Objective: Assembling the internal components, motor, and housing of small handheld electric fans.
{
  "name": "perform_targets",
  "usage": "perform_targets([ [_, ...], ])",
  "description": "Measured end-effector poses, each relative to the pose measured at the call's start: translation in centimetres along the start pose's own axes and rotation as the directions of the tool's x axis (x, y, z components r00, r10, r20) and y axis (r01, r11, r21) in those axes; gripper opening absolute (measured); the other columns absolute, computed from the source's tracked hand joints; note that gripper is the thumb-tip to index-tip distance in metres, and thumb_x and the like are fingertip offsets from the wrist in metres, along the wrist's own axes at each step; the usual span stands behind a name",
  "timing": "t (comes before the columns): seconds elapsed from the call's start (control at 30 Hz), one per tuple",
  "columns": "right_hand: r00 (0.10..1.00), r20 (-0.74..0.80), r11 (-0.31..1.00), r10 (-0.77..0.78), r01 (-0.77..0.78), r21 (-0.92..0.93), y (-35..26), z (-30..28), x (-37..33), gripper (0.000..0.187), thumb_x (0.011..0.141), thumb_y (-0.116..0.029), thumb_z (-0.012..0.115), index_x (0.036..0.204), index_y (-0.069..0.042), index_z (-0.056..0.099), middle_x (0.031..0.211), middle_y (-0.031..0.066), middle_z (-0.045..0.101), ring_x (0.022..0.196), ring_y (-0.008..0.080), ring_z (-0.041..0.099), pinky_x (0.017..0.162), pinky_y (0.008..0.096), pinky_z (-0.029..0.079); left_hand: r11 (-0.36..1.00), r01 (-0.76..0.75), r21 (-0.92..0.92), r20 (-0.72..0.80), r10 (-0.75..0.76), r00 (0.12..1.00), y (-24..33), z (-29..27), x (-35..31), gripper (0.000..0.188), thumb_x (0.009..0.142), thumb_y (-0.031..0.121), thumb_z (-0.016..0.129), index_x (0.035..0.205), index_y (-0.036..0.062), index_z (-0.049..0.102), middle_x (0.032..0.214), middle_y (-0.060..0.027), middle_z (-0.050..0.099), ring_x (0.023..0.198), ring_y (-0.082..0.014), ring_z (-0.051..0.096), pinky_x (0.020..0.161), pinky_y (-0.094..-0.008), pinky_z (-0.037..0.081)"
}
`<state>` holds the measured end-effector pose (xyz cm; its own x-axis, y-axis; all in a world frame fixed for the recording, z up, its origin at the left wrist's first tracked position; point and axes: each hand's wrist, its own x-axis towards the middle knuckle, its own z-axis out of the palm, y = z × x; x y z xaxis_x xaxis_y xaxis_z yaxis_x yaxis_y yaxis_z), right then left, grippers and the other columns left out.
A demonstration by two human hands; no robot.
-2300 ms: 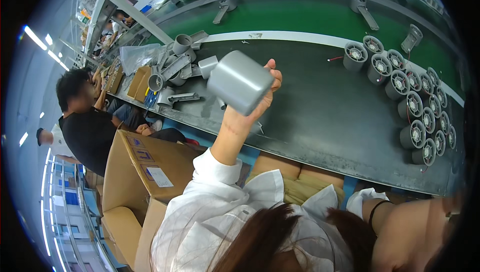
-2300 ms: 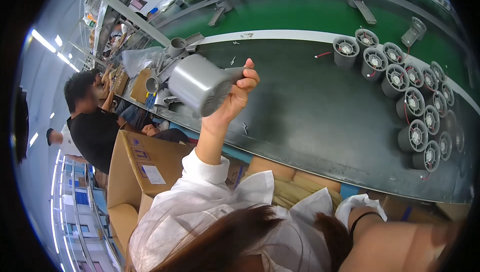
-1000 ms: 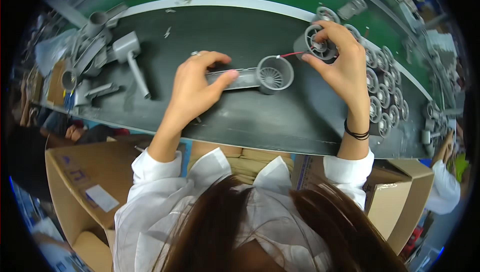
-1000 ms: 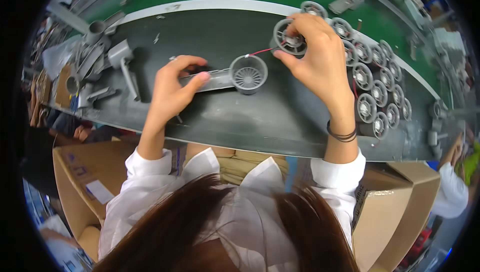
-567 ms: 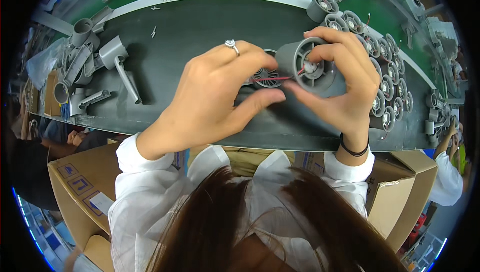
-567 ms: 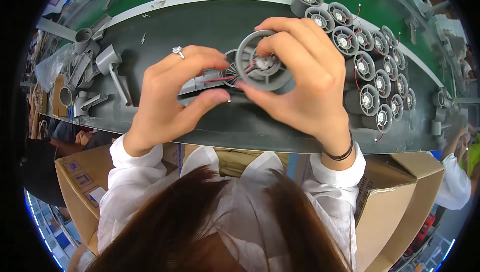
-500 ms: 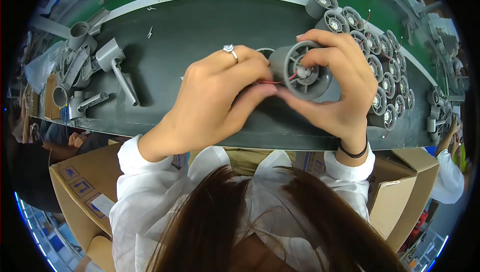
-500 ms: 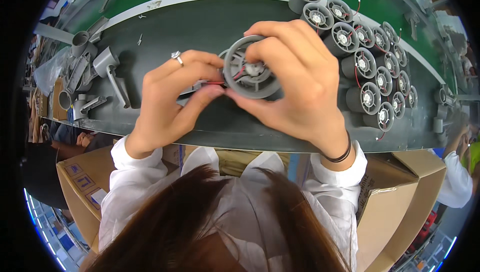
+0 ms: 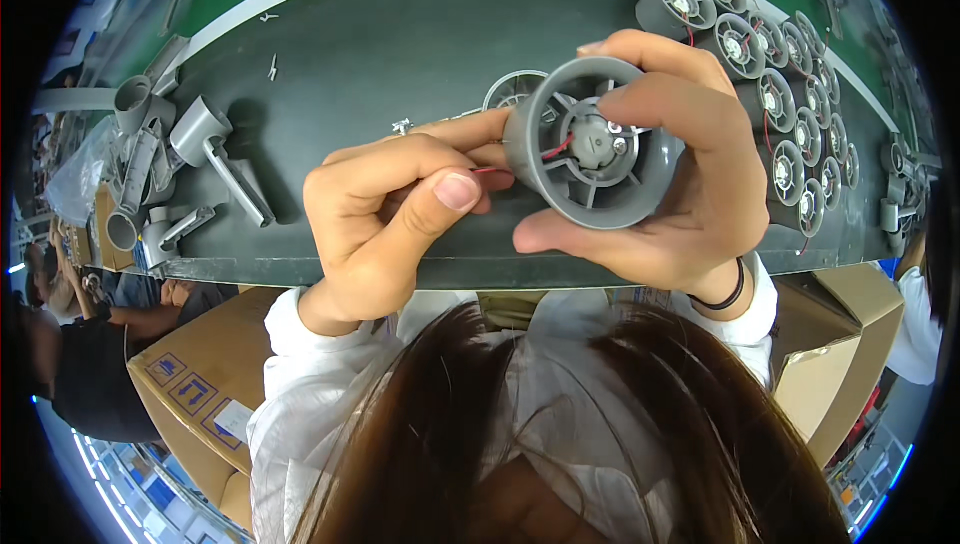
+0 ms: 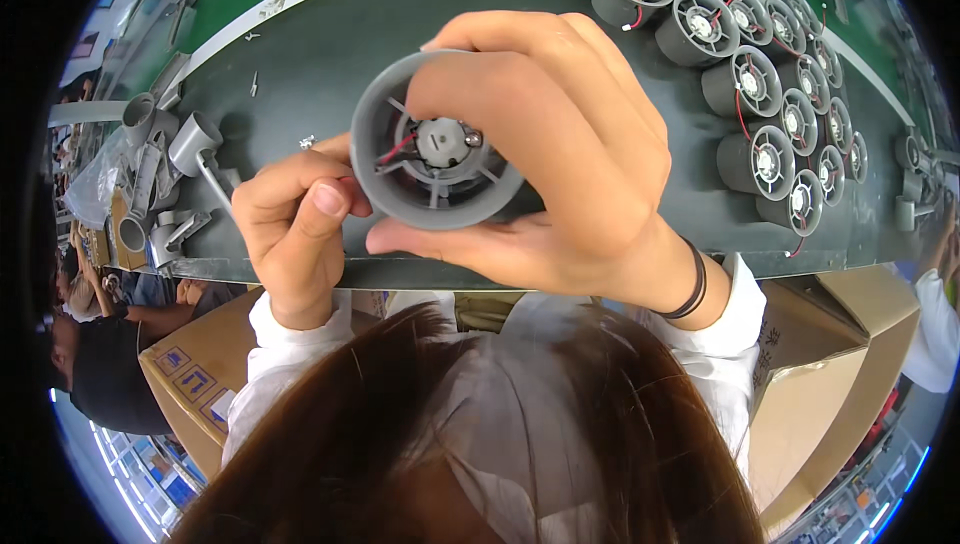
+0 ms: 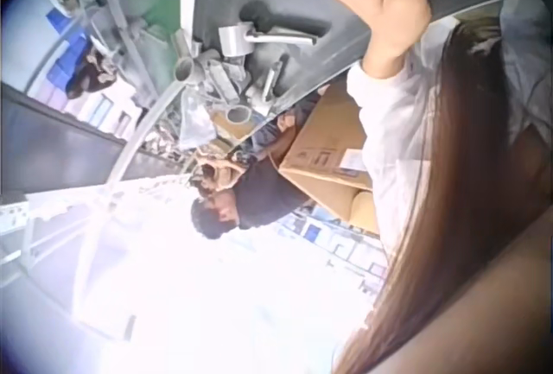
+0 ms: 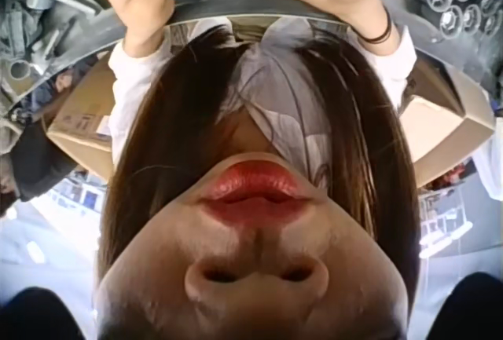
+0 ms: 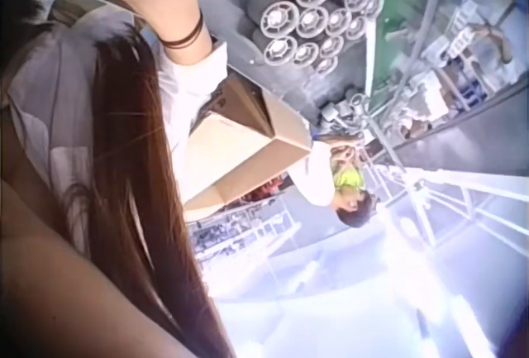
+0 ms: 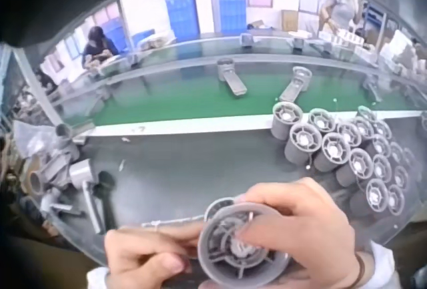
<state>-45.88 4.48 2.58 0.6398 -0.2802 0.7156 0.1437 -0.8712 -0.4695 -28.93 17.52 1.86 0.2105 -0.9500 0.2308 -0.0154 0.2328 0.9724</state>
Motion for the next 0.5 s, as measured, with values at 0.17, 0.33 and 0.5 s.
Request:
perform_targets([
  [0.17,1.0,0.022,0.997,-0.022,0.023,-0.079,0.32,0.61,0.04,0.061,0.055,-0.029,0.088,0.101,0.003,0.063,0.108,0.0279,0.058,0.088,0.0295,0.06,0.075,0.034,0.048,0.998,0.064,-0.007,-0.045,-0.064,0.997,0.21,-0.11,-0.11,0.019,0.086,0.006,0.06,0.077,-0.0104,0.063,0.102,-0.0322,0.062,0.086,-0.0261,0.066,0.077,-0.0333,0.053],
  [0.33,0.999,0.032,0.999,0.021,-0.02,-0.034,-0.23,0.82,0.41,0.044,0.058,-0.023,0.086,0.091,0.001,0.069,0.112,0.03,0.056,0.092,0.0308,0.06,0.079,0.0351,0.048,0.999,0.047,-0.023,-0.048,-0.048,0.998,0.03,-0.72,-0.36,0.019,0.085,0.005,0.06,0.074,-0.0105,0.064,0.1,-0.0315,0.063,0.09,-0.0282,0.066,0.077,-0.0336,0.053],
  [0.5,0.983,0.011,0.957,0.184,-0.182,0.225,-0.09,0.74,-0.16,0.042,0.058,-0.015,0.086,0.092,0.003,0.067,0.118,0.0312,0.053,0.103,0.0318,0.058,0.09,0.0377,0.045,0.986,0.084,-0.146,-0.079,-0.096,0.992,0.01,-0.26,-0.29,0.02,0.084,0.005,0.06,0.072,-0.0106,0.064,0.1,-0.0324,0.062,0.09,-0.0298,0.066,0.076,-0.0354,0.054],
])
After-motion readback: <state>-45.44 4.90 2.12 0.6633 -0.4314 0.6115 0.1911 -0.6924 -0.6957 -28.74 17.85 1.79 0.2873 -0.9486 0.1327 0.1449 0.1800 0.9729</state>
